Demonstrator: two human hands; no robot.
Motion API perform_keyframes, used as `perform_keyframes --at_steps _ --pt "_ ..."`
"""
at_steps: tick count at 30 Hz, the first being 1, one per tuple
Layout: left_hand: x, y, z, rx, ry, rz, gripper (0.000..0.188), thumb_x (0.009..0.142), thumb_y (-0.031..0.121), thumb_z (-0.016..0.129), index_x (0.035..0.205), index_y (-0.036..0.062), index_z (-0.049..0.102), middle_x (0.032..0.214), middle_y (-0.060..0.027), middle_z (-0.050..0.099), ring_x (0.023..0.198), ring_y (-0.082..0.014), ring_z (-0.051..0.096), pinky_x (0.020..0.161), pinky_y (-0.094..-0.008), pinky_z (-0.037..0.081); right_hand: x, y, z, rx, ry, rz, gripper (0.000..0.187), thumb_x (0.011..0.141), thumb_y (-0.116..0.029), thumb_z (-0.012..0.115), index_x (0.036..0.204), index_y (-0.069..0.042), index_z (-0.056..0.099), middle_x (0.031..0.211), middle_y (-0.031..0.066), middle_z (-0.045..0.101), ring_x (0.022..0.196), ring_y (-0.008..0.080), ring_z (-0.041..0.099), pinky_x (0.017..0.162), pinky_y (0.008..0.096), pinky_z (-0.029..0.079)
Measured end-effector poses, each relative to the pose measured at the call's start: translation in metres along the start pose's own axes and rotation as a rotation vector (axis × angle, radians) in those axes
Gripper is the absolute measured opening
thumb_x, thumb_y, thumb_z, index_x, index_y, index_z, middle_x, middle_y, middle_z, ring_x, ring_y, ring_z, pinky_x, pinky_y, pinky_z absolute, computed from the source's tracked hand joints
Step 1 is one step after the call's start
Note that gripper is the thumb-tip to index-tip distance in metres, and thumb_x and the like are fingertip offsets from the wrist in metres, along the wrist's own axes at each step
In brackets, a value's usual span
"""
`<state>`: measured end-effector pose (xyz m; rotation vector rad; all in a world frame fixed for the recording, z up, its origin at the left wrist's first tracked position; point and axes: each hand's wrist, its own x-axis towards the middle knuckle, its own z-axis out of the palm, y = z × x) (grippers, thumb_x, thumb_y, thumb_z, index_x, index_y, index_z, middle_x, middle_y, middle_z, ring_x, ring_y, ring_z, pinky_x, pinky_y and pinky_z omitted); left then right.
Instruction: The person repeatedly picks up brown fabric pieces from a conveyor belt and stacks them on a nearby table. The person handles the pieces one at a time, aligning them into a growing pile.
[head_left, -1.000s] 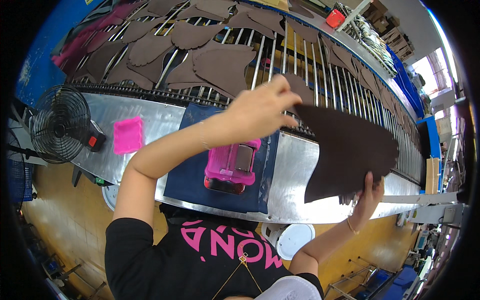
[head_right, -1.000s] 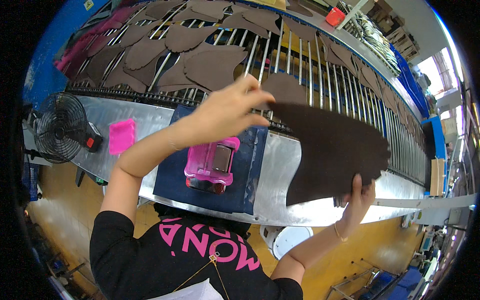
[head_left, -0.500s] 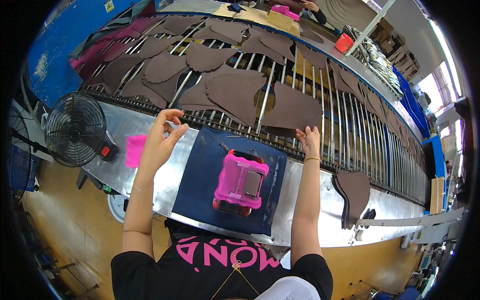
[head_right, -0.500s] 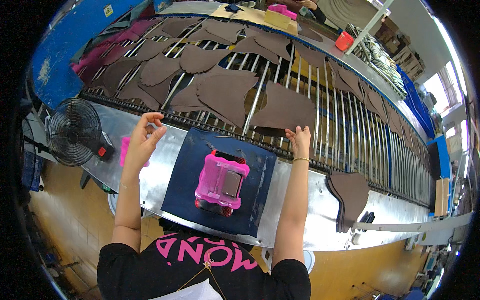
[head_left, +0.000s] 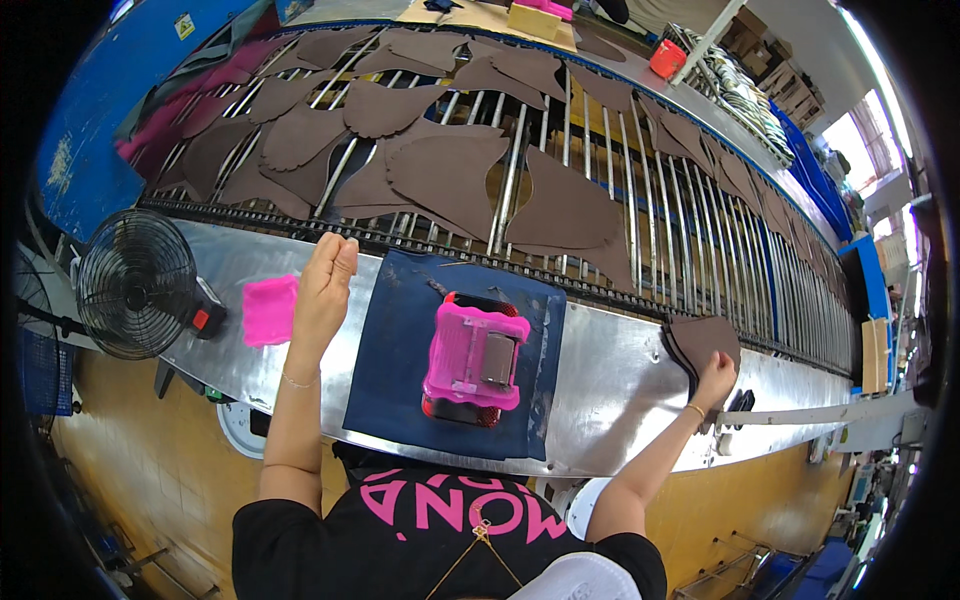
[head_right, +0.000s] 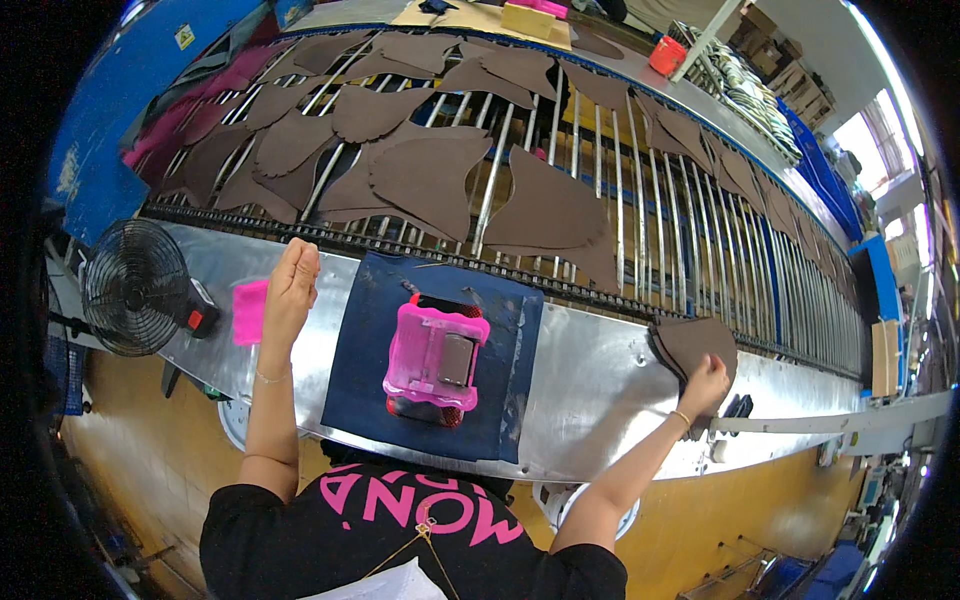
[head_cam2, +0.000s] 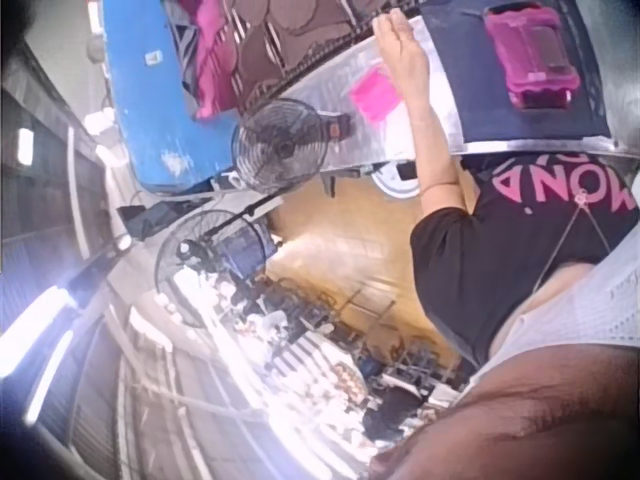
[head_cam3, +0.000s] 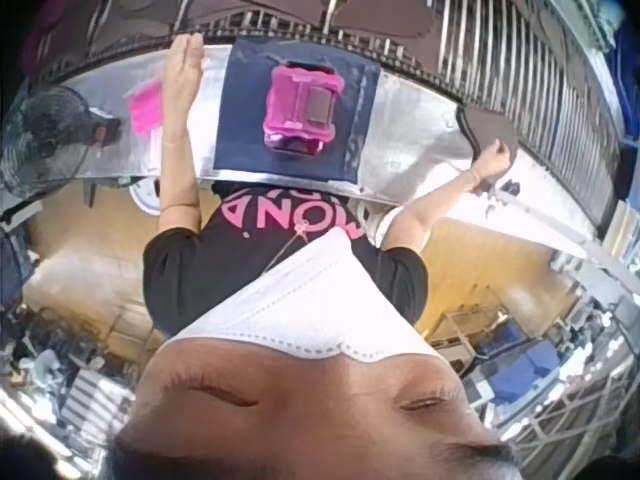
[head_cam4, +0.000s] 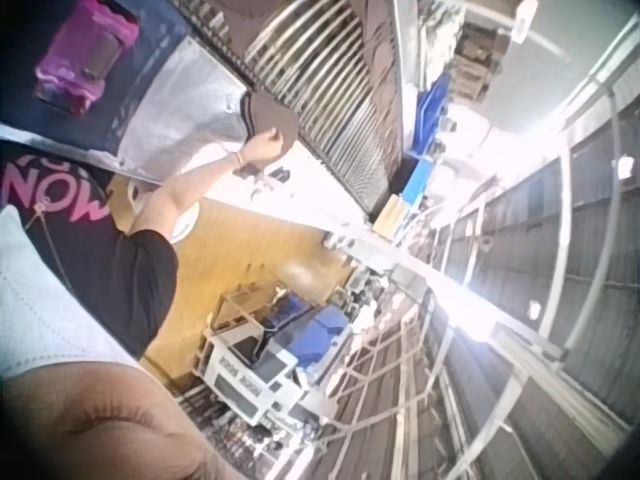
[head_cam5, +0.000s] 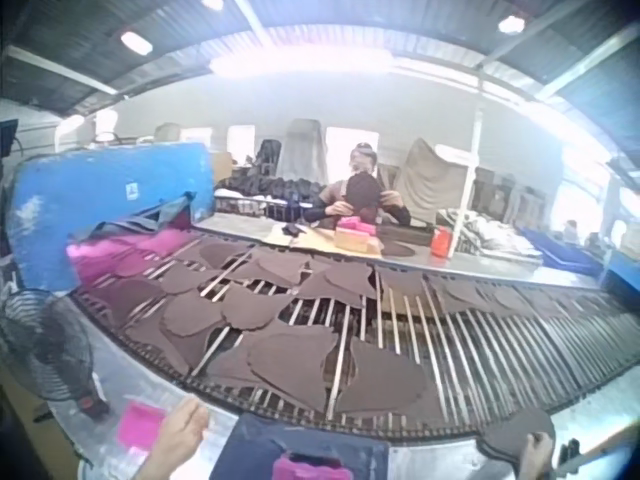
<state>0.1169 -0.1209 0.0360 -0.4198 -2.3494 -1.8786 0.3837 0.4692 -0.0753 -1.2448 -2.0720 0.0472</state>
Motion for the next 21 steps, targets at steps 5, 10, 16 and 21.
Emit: perform_keyframes --at_steps 5,10,16,21 --pt "-0.001 0.001 0.013 0.019 -0.022 0.035 0.041 0.097 0.03 0.052 0.071 -0.0013 0.048 0.073 -0.0003 0.037 0.061 -0.0081 0.036 0.053 -0.0233 0.03 -0.011 0.057 -0.043 -0.472 -0.248 0.3 0.05 0.078 -0.044 0.07 0.096 0.002 0.067 0.098 0.0259 0.064 0.093 0.0407 0.062 0.078 0.0485 0.051" --pt "-0.006 0.005 0.011 -0.024 -0.058 -0.037 0.05 0.094 0.035 0.056 0.063 -0.0035 0.048 0.07 -0.0012 0.042 0.063 -0.009 0.041 0.055 -0.0233 0.033 -0.009 0.05 -0.047 -0.463 -0.265 0.341 0.052 0.073 -0.043 0.075 0.088 0.007 0.067 0.087 0.0264 0.065 0.084 0.0442 0.063 0.075 0.0492 0.051" --pt "-0.011 0.001 0.007 0.015 -0.069 -0.021 0.04 0.093 0.033 0.059 0.073 -0.0018 0.058 0.073 -0.0019 0.048 0.065 -0.0102 0.044 0.059 -0.0246 0.036 0.007 0.062 -0.045 -0.455 -0.199 0.036 0.039 0.079 -0.029 0.072 0.092 0.008 0.065 0.086 0.0261 0.065 0.083 0.0403 0.063 0.073 0.0456 0.05" --pt "-0.01 0.017 0.013 -0.083 -0.091 -0.052 0.023 0.088 0.023 0.065 0.1 0.0033 0.061 0.08 0.0001 0.052 0.07 -0.0068 0.046 0.057 -0.0194 0.039 0.007 -0.049 -0.095 -0.221 -0.052 -0.145 0.04 0.094 -0.031 0.052 0.106 0.007 0.059 0.098 0.0249 0.064 0.089 0.0418 0.061 0.074 0.0433 0.048"
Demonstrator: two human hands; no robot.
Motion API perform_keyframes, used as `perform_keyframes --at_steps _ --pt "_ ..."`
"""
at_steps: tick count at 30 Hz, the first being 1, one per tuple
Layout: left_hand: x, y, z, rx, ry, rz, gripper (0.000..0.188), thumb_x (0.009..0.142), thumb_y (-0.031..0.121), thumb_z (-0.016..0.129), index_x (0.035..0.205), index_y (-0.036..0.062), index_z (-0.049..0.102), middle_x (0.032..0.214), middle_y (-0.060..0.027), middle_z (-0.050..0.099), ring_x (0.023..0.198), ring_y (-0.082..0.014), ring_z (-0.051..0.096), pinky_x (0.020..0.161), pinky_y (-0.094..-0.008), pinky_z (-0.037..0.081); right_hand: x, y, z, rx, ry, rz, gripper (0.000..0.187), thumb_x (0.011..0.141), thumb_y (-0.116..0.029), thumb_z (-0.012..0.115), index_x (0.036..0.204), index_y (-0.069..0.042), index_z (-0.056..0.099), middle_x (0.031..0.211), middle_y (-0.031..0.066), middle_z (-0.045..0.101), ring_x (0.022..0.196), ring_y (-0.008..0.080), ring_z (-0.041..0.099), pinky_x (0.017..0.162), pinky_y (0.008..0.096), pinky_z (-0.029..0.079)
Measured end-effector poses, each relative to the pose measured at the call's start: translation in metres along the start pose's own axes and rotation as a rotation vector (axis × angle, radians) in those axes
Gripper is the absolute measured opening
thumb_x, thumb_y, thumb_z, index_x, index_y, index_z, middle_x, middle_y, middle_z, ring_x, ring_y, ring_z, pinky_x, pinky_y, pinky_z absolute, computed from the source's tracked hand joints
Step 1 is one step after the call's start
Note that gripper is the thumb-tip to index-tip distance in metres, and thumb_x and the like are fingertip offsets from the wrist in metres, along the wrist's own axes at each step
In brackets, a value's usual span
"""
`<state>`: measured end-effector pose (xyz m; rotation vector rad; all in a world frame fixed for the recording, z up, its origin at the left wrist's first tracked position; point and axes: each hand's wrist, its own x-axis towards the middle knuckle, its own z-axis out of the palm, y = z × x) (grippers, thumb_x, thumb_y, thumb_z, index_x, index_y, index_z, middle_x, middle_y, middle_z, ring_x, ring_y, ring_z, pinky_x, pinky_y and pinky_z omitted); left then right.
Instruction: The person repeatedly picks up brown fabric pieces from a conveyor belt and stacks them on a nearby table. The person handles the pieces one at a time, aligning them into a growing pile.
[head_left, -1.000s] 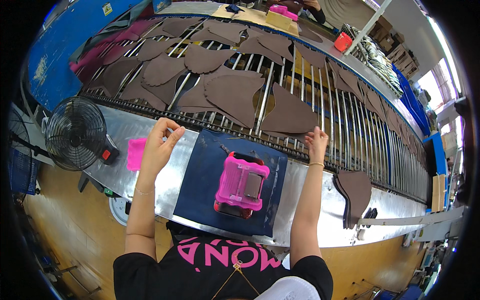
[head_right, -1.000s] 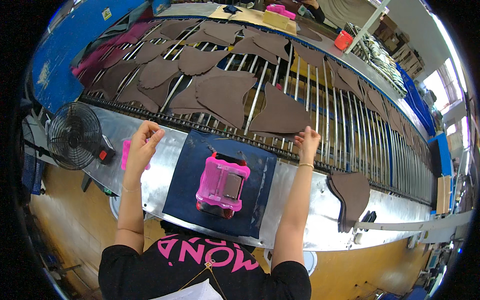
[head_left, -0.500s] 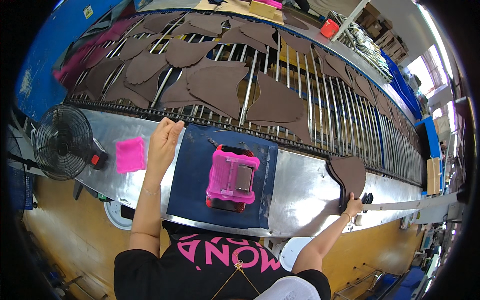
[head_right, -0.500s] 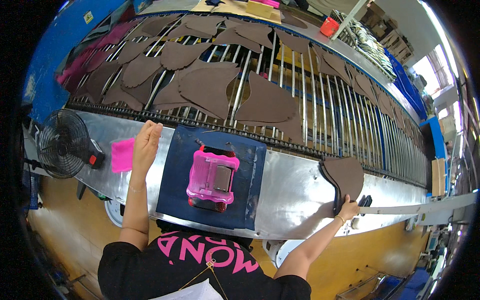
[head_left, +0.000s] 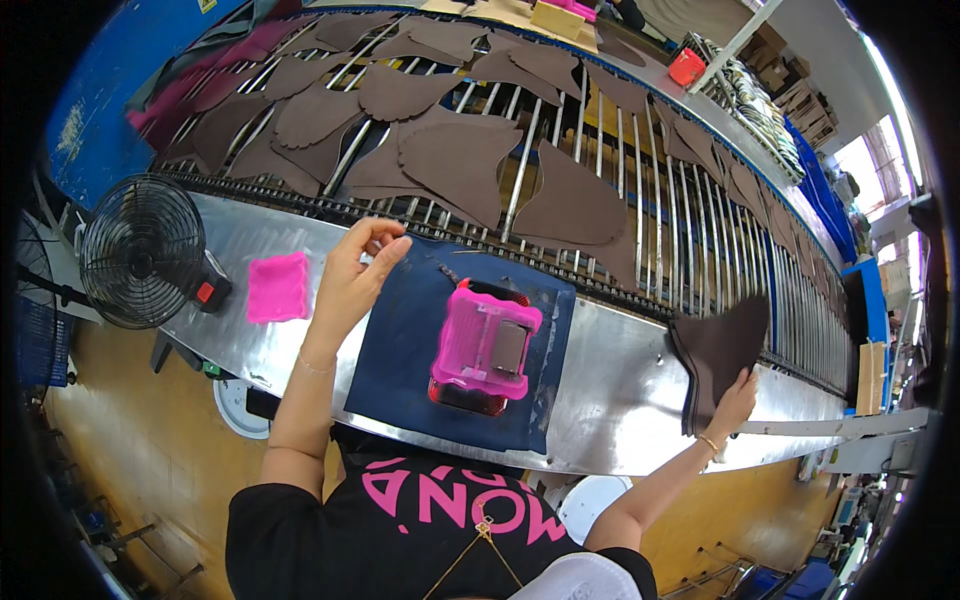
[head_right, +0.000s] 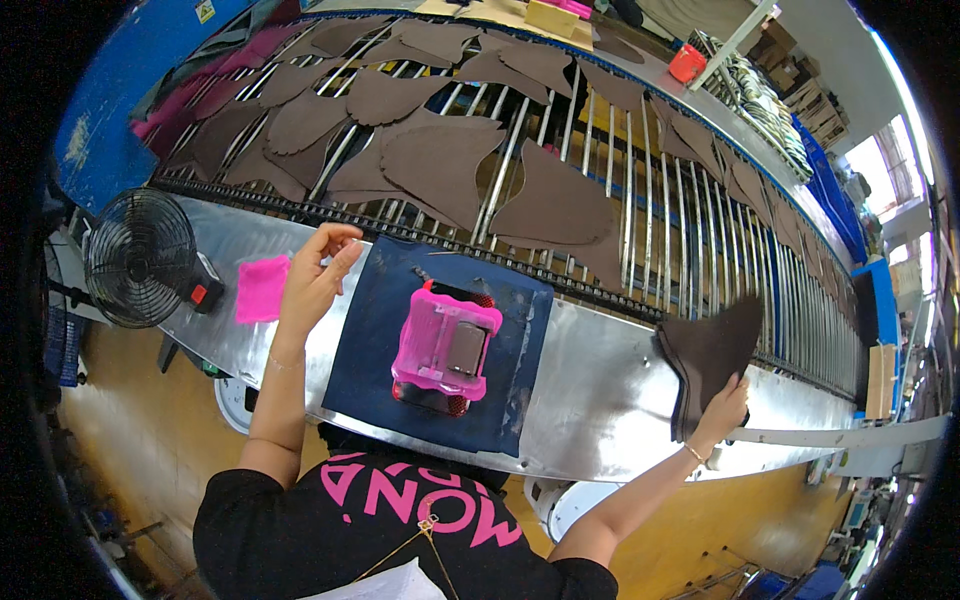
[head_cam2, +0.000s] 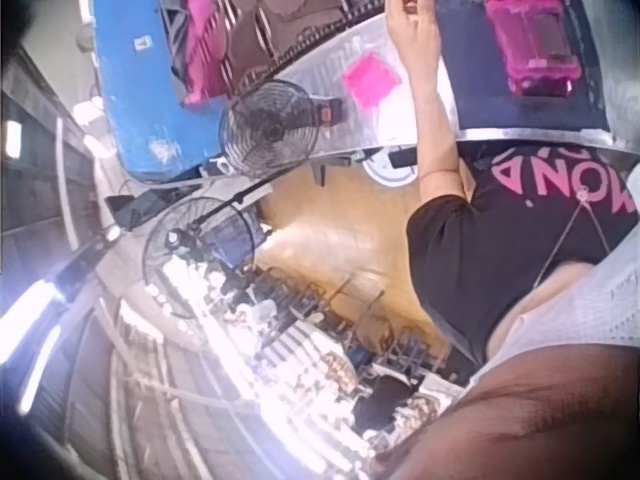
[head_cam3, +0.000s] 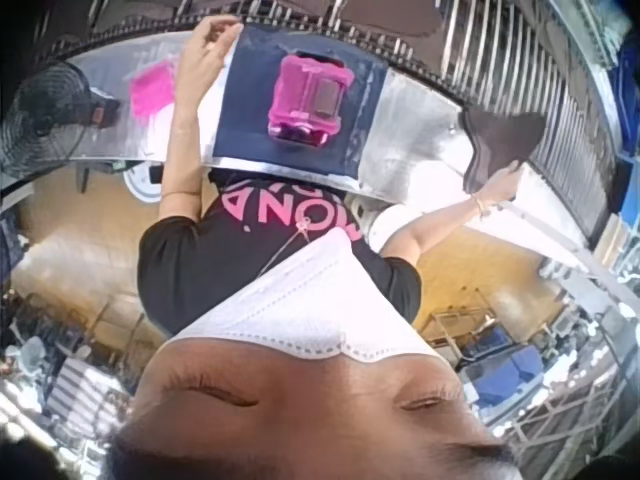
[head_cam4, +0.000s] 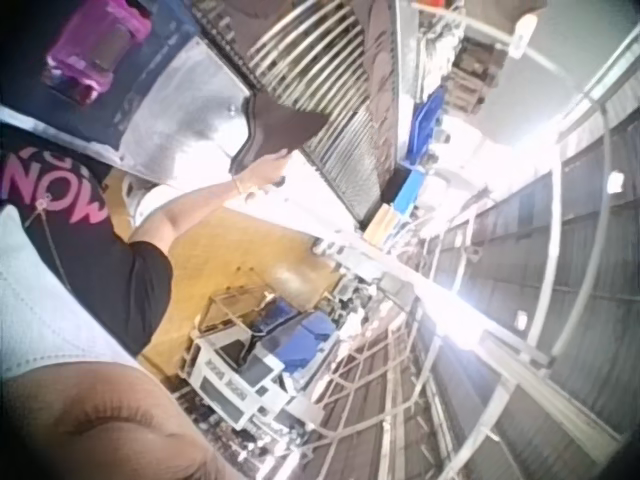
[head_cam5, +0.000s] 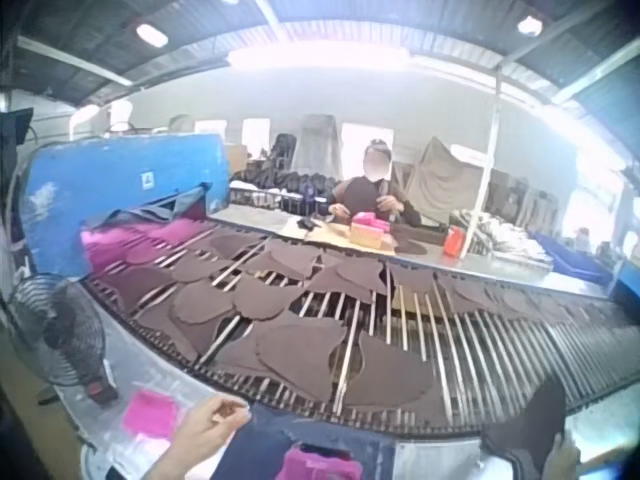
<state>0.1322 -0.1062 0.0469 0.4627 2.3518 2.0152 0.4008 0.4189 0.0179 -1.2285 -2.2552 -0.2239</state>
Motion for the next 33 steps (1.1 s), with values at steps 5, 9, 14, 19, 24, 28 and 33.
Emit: perform_keyframes --at_steps 5,9,14,19,24,28,33 --pt "0.004 0.018 0.024 -0.054 -0.039 0.06 0.051 0.082 0.018 0.072 0.127 0.0075 0.05 0.103 -0.004 0.051 0.076 -0.0071 0.051 0.052 -0.0165 0.043 -0.021 -0.127 -0.064 0.785 0.154 -0.049 0.044 0.098 -0.033 0.048 0.116 0.006 0.054 0.099 0.0194 0.065 0.086 0.0266 0.061 0.078 0.0327 0.047" --pt "0.006 0.032 0.037 -0.218 -0.012 0.129 0.052 0.082 0.015 0.072 0.127 0.0051 0.049 0.11 -0.0078 0.052 0.075 -0.0089 0.056 0.049 -0.0179 0.044 -0.063 -0.223 -0.073 1.216 0.128 -0.153 0.038 0.097 -0.025 0.05 0.121 0.005 0.048 0.113 0.0133 0.058 0.101 0.0195 0.054 0.089 0.0315 0.043" --pt "0.003 0.035 -0.018 -0.455 -0.029 -0.044 0.034 0.084 0.013 0.068 0.113 0.0006 0.054 0.086 -0.0073 0.062 0.055 -0.0112 0.058 0.043 -0.0213 0.043 -0.106 -0.294 -0.094 1.488 -0.222 -0.382 0.035 0.089 -0.011 0.061 0.119 0.003 0.05 0.116 0.0141 0.057 0.103 0.02 0.055 0.089 0.0314 0.042" --pt "-0.003 0.044 -0.058 -0.278 0.138 0.111 0.023 0.085 0.007 0.066 0.104 -0.0011 0.057 0.081 -0.0076 0.062 0.052 -0.0105 0.058 0.044 -0.0207 0.044 -0.114 -0.297 -0.083 1.453 -0.635 -0.57 0.017 0.08 -0.009 0.072 0.092 0.001 0.063 0.082 0.0128 0.068 0.072 0.0259 0.066 0.066 0.0328 0.049" --pt "-0.009 0.032 -0.075 -0.146 0.137 0.074 0.018 0.085 0.002 0.064 0.102 -0.0032 0.061 0.083 -0.0062 0.061 0.052 -0.0084 0.057 0.045 -0.0204 0.042 -0.119 -0.291 -0.076 1.355 -0.544 -0.761 0.017 0.078 -0.005 0.072 0.092 -0.001 0.064 0.081 0.0137 0.067 0.07 0.0297 0.063 0.063 0.0325 0.048" --pt "-0.011 0.021 -0.077 0.004 -0.043 0.029 0.011 0.084 0.002 0.064 0.094 -0.0025 0.063 0.077 -0.0029 0.059 0.052 -0.0072 0.056 0.045 -0.0207 0.042 -0.114 -0.273 -0.083 1.19 -0.477 -0.819 0.017 0.075 -0.002 0.072 0.091 -0.004 0.065 0.079 0.0122 0.067 0.062 0.0267 0.059 0.058 0.0329 0.045" --pt "-0.006 0.024 -0.04 0.253 -0.319 0.019 0.008 0.082 0.003 0.065 0.086 -0.0032 0.063 0.069 -0.007 0.056 0.05 -0.011 0.056 0.046 -0.0242 0.043 -0.109 -0.233 -0.09 1.015 -0.463 -0.828 0.022 0.073 0.003 0.069 0.093 -0.007 0.067 0.079 0.0073 0.067 0.064 0.0241 0.057 0.064 0.0328 0.045"
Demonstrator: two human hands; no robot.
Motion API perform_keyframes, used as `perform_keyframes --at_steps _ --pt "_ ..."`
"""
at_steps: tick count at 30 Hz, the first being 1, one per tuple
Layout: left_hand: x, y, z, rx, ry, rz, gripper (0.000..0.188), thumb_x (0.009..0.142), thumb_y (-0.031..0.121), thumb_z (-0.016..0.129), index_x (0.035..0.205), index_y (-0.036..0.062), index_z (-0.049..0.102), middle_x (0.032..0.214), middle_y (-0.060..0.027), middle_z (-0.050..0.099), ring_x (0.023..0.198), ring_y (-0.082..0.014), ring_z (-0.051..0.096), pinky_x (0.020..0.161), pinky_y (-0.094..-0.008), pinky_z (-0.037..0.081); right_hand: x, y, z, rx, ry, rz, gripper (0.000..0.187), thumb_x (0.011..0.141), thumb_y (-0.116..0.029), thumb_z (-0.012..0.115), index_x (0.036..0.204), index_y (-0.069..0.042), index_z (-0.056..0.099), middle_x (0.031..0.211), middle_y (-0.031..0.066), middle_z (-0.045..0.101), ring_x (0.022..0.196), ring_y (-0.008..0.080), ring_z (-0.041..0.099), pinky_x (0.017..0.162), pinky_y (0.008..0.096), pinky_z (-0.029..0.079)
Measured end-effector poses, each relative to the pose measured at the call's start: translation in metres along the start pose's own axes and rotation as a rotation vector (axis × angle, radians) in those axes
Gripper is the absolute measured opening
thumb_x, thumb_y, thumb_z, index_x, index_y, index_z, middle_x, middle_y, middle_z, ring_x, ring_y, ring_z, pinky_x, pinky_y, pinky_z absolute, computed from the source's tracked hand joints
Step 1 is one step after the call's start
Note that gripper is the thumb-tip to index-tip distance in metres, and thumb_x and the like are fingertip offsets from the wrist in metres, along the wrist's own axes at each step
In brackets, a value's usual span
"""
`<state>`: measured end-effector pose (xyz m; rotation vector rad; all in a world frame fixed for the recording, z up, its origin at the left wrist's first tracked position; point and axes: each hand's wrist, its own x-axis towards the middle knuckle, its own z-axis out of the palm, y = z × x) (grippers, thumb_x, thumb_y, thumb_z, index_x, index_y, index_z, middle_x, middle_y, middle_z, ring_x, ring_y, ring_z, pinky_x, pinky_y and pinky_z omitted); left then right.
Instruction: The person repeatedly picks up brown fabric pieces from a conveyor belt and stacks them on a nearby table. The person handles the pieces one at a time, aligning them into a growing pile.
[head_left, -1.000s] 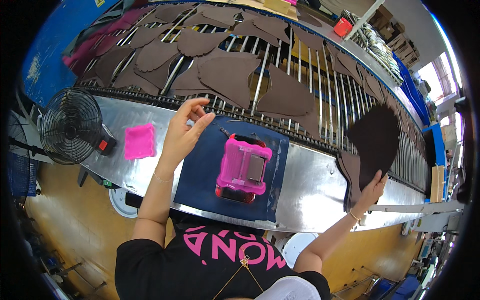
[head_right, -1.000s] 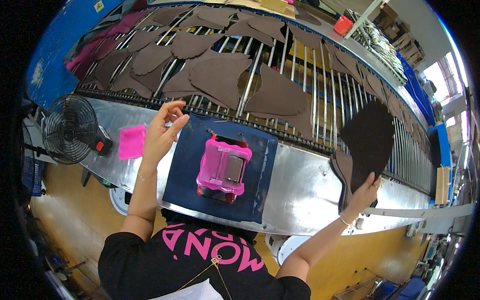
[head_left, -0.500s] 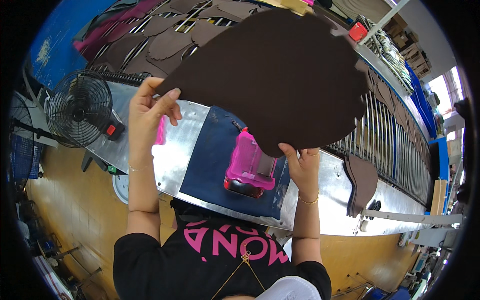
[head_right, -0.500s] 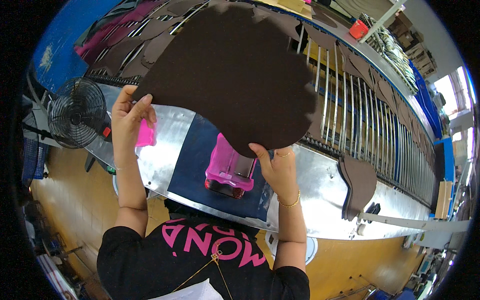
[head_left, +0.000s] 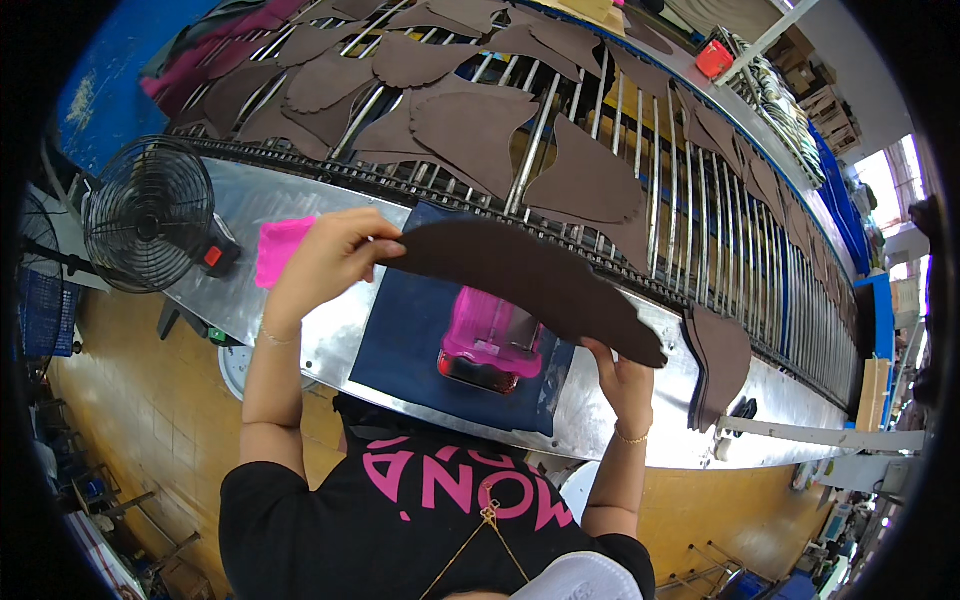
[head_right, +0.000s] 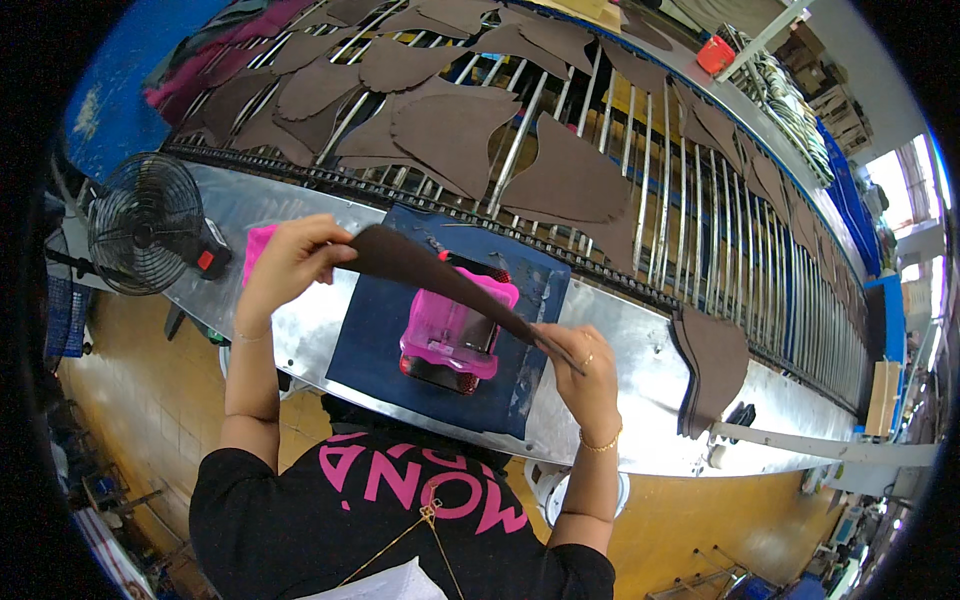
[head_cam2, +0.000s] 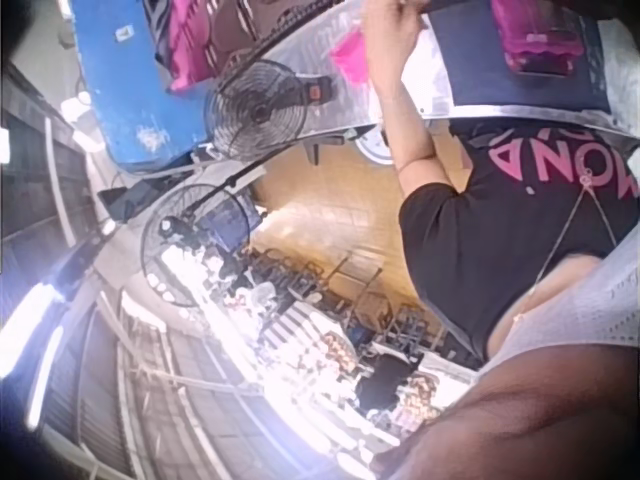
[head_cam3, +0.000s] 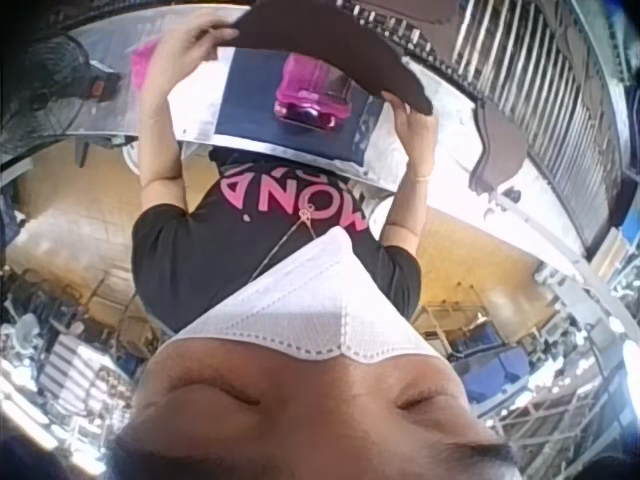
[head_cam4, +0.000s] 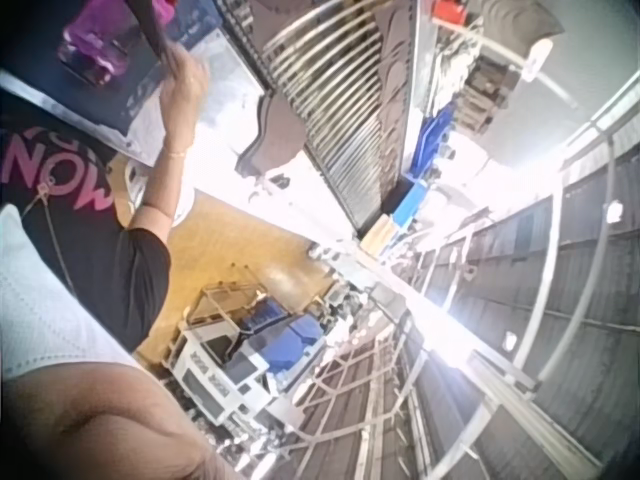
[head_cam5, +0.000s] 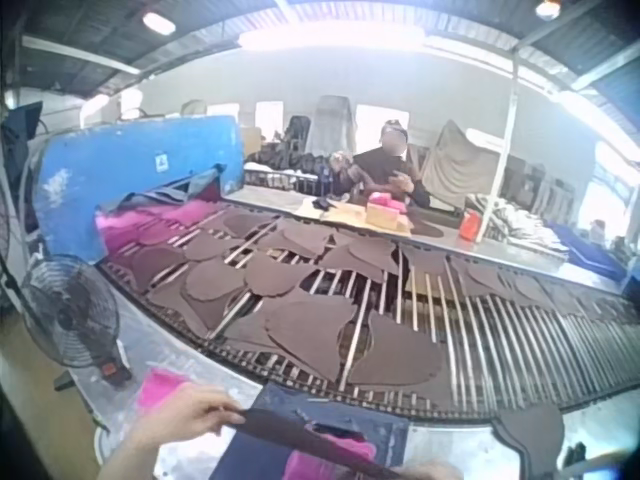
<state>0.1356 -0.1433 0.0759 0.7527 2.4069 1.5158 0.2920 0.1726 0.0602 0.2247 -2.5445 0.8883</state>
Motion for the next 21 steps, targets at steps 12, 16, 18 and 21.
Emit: perform_keyframes --at_steps 12,16,18,21 --pt "0.049 0.039 0.094 0.215 -0.351 0.569 0.01 0.074 0.009 0.071 0.083 0.0073 0.066 0.079 -0.0044 0.056 0.072 -0.0241 0.06 0.062 -0.0327 0.048 -0.126 0.038 -0.094 -0.007 0.108 0.558 0.022 0.081 -0.005 0.069 0.102 0.001 0.063 0.094 0.0102 0.065 0.085 0.0223 0.059 0.08 0.0322 0.045" --pt "0.076 0.059 0.128 0.197 -0.428 0.765 0.008 0.074 0.014 0.071 0.079 0.0102 0.066 0.09 -0.0046 0.053 0.08 -0.0245 0.058 0.064 -0.0362 0.048 -0.15 0.043 -0.146 -0.149 0.134 0.609 0.018 0.085 -0.009 0.066 0.099 0.002 0.062 0.09 0.0078 0.063 0.079 0.0186 0.056 0.078 0.0302 0.044" --pt "0.102 0.071 0.142 0.138 -0.368 0.843 0.007 0.074 0.015 0.07 0.078 0.0101 0.066 0.094 -0.0064 0.052 0.085 -0.0256 0.057 0.068 -0.0372 0.047 -0.137 0.041 -0.151 0.003 0.421 0.66 0.018 0.087 -0.011 0.065 0.099 0.003 0.061 0.089 0.006 0.063 0.079 0.0146 0.055 0.078 0.0281 0.044" --pt "0.154 0.107 0.155 0.089 -0.224 1.004 0.007 0.073 0.014 0.07 0.073 0.0081 0.067 0.098 -0.0086 0.052 0.092 -0.0267 0.055 0.077 -0.038 0.045 -0.097 0.034 -0.148 0.107 0.691 0.552 0.021 0.089 -0.013 0.065 0.1 0.003 0.06 0.089 0.0031 0.063 0.076 0.0084 0.052 0.071 0.024 0.043"
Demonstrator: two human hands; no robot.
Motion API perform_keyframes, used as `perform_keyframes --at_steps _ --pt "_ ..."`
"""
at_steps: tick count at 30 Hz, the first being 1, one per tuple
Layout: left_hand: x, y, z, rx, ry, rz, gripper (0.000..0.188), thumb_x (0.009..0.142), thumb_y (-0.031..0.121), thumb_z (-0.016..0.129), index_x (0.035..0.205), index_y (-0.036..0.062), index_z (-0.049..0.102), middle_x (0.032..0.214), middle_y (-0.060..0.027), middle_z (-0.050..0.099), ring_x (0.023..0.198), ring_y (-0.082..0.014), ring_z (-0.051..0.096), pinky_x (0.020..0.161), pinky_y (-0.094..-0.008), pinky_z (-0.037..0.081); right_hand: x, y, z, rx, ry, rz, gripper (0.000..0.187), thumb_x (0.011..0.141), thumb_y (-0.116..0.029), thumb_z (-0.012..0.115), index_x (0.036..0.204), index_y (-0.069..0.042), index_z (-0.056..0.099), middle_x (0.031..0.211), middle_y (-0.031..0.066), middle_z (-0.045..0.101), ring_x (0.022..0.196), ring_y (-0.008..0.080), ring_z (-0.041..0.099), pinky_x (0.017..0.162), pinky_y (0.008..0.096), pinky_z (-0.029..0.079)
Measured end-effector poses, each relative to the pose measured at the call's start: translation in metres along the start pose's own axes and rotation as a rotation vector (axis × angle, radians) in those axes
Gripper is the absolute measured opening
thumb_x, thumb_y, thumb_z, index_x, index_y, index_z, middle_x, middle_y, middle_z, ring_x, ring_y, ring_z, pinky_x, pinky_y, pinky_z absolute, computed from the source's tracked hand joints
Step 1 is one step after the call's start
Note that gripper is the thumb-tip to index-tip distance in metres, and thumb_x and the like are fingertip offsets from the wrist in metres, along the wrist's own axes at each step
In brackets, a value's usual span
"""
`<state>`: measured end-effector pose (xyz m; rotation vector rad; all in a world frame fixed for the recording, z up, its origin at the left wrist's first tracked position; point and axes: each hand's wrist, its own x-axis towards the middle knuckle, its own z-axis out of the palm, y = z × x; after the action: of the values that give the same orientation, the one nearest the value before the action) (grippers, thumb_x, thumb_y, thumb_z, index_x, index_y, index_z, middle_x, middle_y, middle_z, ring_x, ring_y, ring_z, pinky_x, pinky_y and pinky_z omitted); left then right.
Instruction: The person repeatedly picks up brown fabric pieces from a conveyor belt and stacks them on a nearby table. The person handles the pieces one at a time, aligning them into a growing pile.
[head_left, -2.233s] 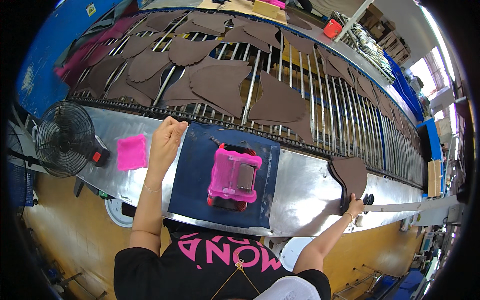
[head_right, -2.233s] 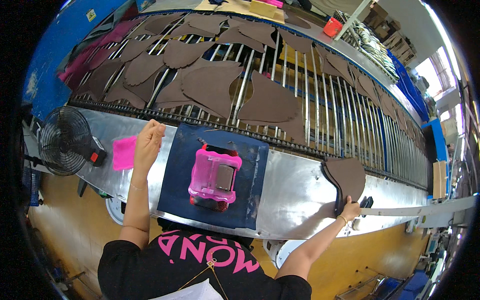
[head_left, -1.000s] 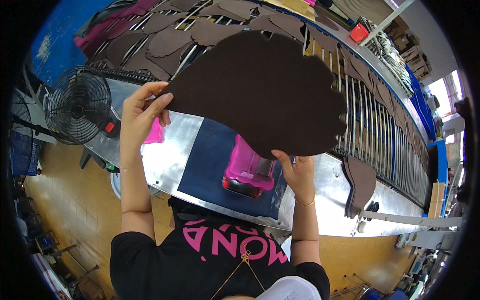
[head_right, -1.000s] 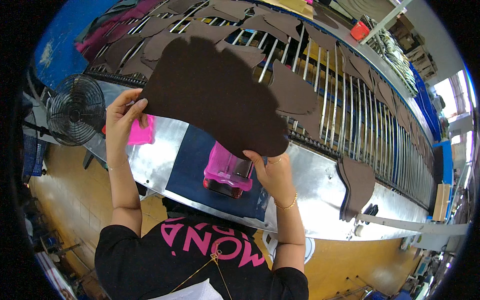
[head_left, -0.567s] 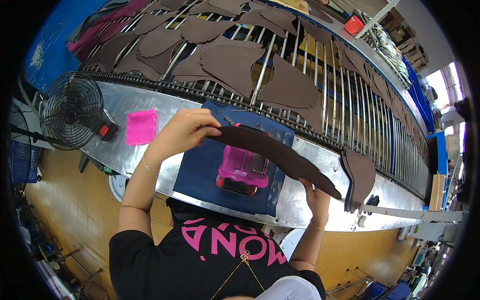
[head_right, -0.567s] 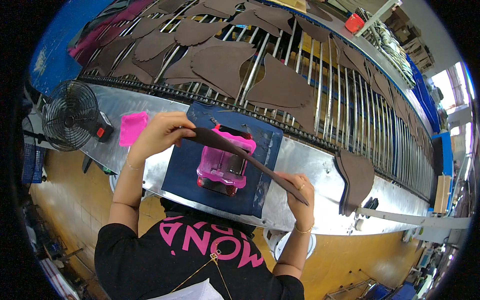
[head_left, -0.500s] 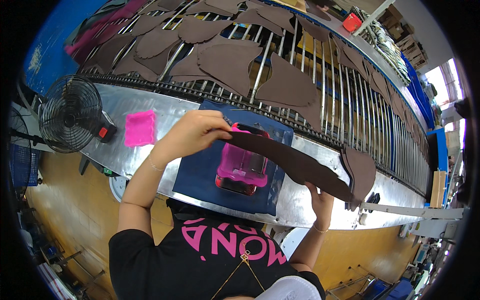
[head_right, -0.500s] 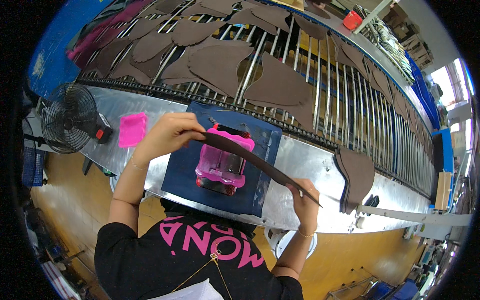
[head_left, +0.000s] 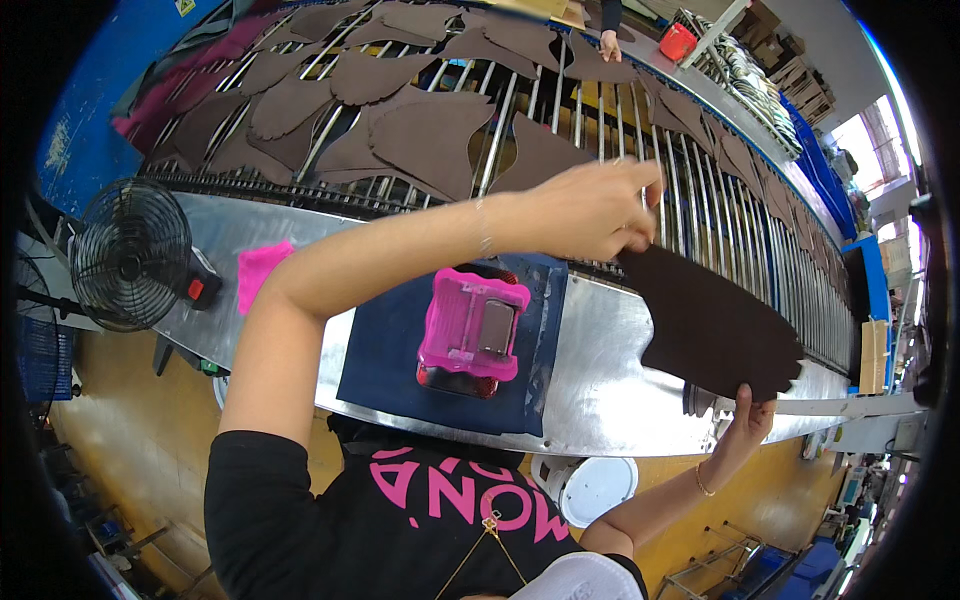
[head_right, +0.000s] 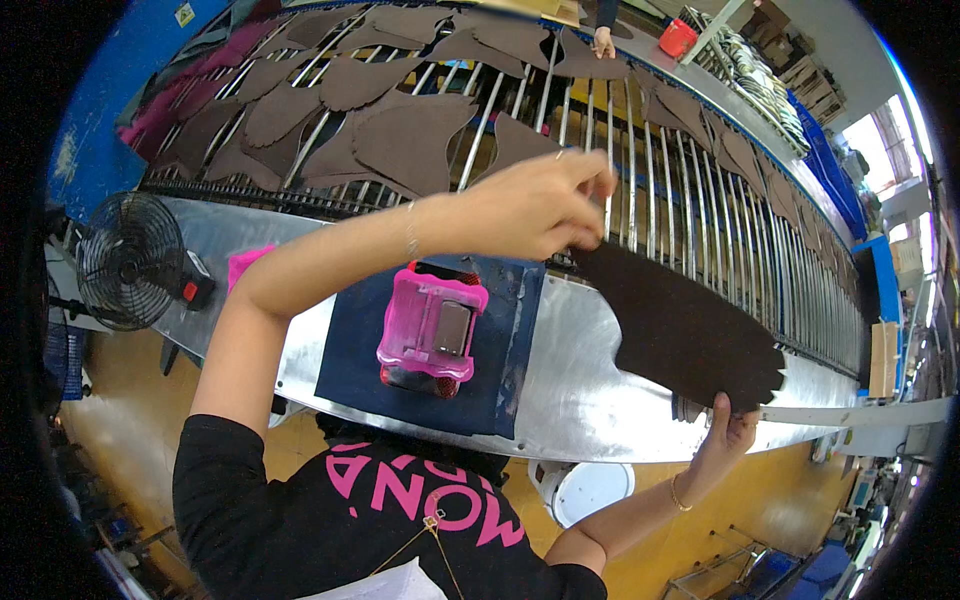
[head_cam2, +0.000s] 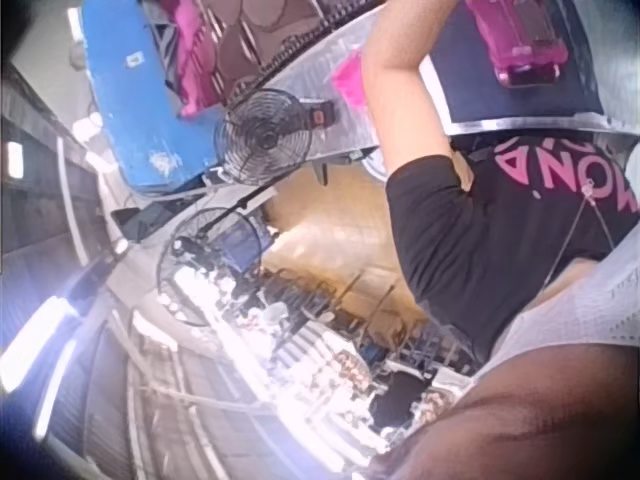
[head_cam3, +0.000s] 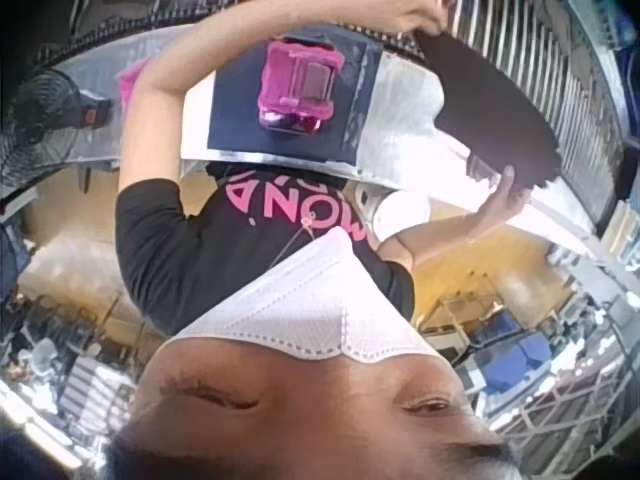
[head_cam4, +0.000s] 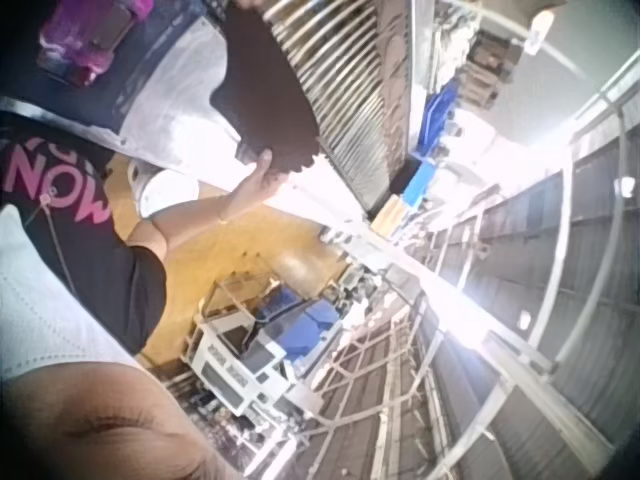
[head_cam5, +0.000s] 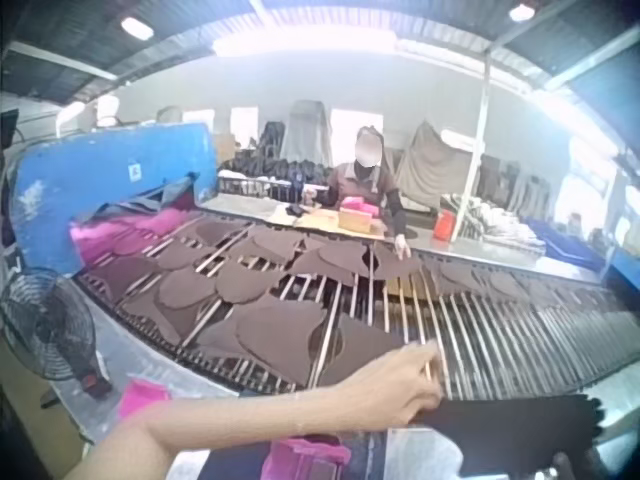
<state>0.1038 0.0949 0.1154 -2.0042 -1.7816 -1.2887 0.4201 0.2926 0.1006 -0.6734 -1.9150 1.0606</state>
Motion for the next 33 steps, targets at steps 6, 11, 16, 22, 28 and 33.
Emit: perform_keyframes --at_steps 6,11,16,22,28,33 --pt "0.069 -0.006 -0.04 0.701 0.016 0.213 0.003 0.069 0.014 0.07 0.07 0.011 0.07 0.112 -0.0053 0.05 0.109 -0.025 0.047 0.09 -0.0434 0.042 0.035 0.022 0.041 -0.154 -0.211 0.138 0.025 0.089 -0.023 0.066 0.095 0.001 0.061 0.068 0.003 0.061 0.059 0.0072 0.054 0.054 0.0201 0.04" --pt "0.082 -0.042 -0.053 0.913 0.04 0.195 0.019 0.07 0.023 0.073 0.086 0.0151 0.069 0.125 -0.0064 0.045 0.121 -0.0253 0.042 0.099 -0.0453 0.037 0.057 0.024 0.125 0.016 -0.261 0.173 0.035 0.091 -0.023 0.063 0.1 0.008 0.051 0.062 0.007 0.06 0.049 0.011 0.059 0.044 0.0213 0.041" --pt "0.053 -0.037 -0.074 0.624 0.259 0.037 0.056 0.075 0.023 0.073 0.127 0.0247 0.053 0.137 -0.012 0.036 0.127 -0.0316 0.038 0.103 -0.046 0.035 0.055 0.066 0.244 0.806 -0.286 0.446 0.024 0.092 -0.003 0.053 0.114 0.0 0.042 0.105 0.0165 0.059 0.081 0.0295 0.068 0.065 0.0313 0.059" --pt "-0.052 -0.008 -0.103 0.435 0.196 -0.326 0.058 0.078 0.021 0.072 0.131 0.0198 0.05 0.142 -0.0137 0.029 0.13 -0.0315 0.035 0.104 -0.0425 0.035 0.08 0.112 0.338 1.009 -0.255 0.593 0.039 0.093 0.006 0.039 0.13 -0.005 0.03 0.119 0.0184 0.052 0.091 0.0329 0.066 0.07 0.0336 0.061" --pt "-0.174 0.002 -0.119 0.398 0.199 -0.747 0.055 0.08 0.02 0.071 0.131 0.0158 0.049 0.138 -0.0144 0.03 0.123 -0.0331 0.04 0.103 -0.0409 0.036 0.078 0.115 0.372 0.887 -0.181 0.746 0.026 0.092 -0.01 0.052 0.112 -0.003 0.036 0.102 0.0216 0.057 0.078 0.0277 0.066 0.062 0.0331 0.059" --pt "-0.202 0.016 -0.116 0.355 0.276 -0.889 0.056 0.081 0.017 0.071 0.132 0.0119 0.048 0.138 -0.0109 0.032 0.122 -0.0274 0.043 0.099 -0.0392 0.038 0.064 0.1 0.303 0.663 -0.274 0.537 0.034 0.089 -0.034 0.064 0.092 -0.005 0.047 0.069 0.0141 0.065 0.051 0.0153 0.062 0.044 0.0236 0.047"
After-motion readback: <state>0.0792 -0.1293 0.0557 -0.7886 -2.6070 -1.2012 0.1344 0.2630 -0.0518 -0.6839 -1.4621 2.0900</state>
